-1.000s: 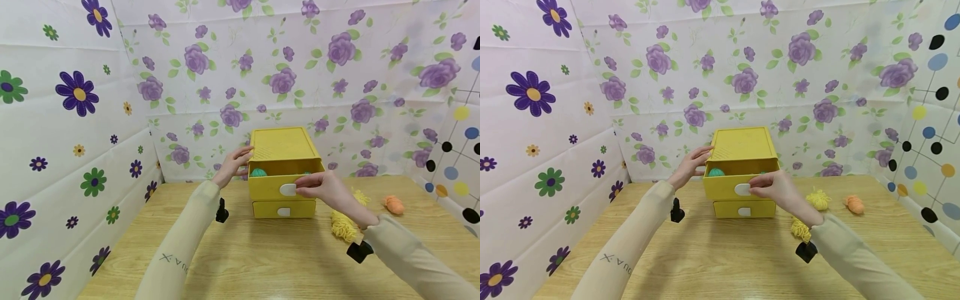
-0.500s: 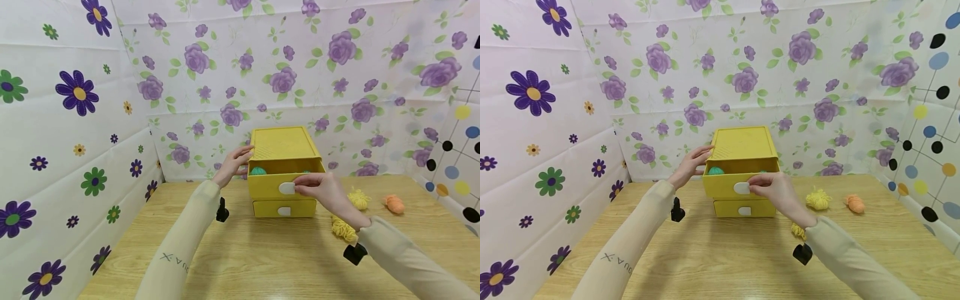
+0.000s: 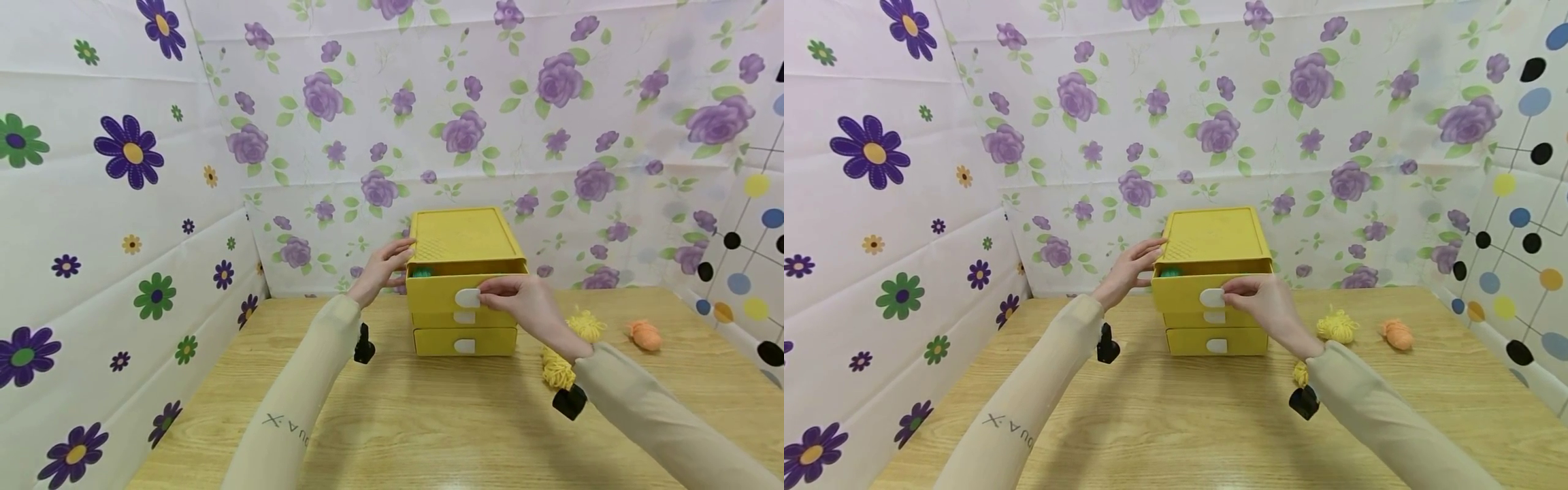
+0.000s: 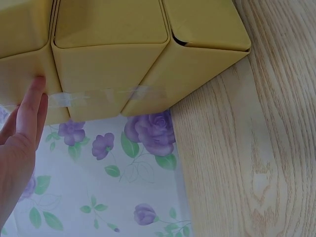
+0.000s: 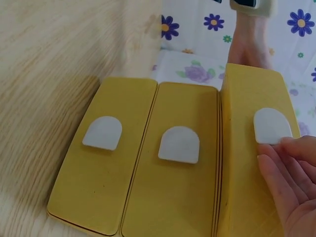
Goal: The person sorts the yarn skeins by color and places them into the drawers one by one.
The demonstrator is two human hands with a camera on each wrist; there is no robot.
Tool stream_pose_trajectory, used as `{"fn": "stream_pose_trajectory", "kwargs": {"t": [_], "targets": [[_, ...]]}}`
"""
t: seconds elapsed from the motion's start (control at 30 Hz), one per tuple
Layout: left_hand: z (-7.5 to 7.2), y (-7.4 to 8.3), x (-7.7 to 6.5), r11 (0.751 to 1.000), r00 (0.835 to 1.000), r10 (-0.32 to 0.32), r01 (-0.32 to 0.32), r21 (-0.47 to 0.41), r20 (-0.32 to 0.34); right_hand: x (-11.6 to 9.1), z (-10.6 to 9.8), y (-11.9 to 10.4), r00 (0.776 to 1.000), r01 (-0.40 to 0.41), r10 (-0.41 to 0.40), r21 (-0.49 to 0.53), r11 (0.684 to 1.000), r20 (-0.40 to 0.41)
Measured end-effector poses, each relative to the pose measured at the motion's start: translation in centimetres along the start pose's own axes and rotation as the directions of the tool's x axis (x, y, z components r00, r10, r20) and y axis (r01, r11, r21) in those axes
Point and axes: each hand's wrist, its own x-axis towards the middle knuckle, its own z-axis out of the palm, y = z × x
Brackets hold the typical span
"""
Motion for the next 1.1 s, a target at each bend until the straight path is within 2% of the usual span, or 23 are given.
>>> {"fn": "stream_pose_trajectory", "kwargs": {"t": [0.2, 0.47, 0.7, 0.83, 1.1], "targets": [[0.1, 0.0, 0.0, 1.000, 1.000, -0.003, 0.004, -0.023, 0.007, 0.9, 0.0, 0.5, 0.999, -0.031, 0.031, -0.028, 0.999, -0.011], [0.0, -0.1, 0.0, 0.999, 1.000, 0.001, -0.001, -0.049, 0.005, 1.8, 0.2, 1.0, 0.999, -0.027, 0.025, -0.048, 0.998, -0.029], [0.2, 1.3, -0.7, 0.997, 0.998, -0.015, 0.019, -0.077, 0.053, 2.5, 0.3, 1.6, 0.999, -0.020, 0.020, -0.009, 1.000, -0.031], [0.4, 2.2, -1.3, 0.998, 0.998, -0.014, 0.018, -0.055, 0.063, 2.8, 0.2, 2.0, 0.999, -0.009, 0.010, 0.014, 1.000, -0.036], [0.5, 2.4, -1.6, 0.998, 0.998, -0.017, 0.020, -0.054, 0.063, 3.1, 0.3, 2.1, 0.999, -0.022, 0.022, 0.005, 1.000, -0.045]]}}
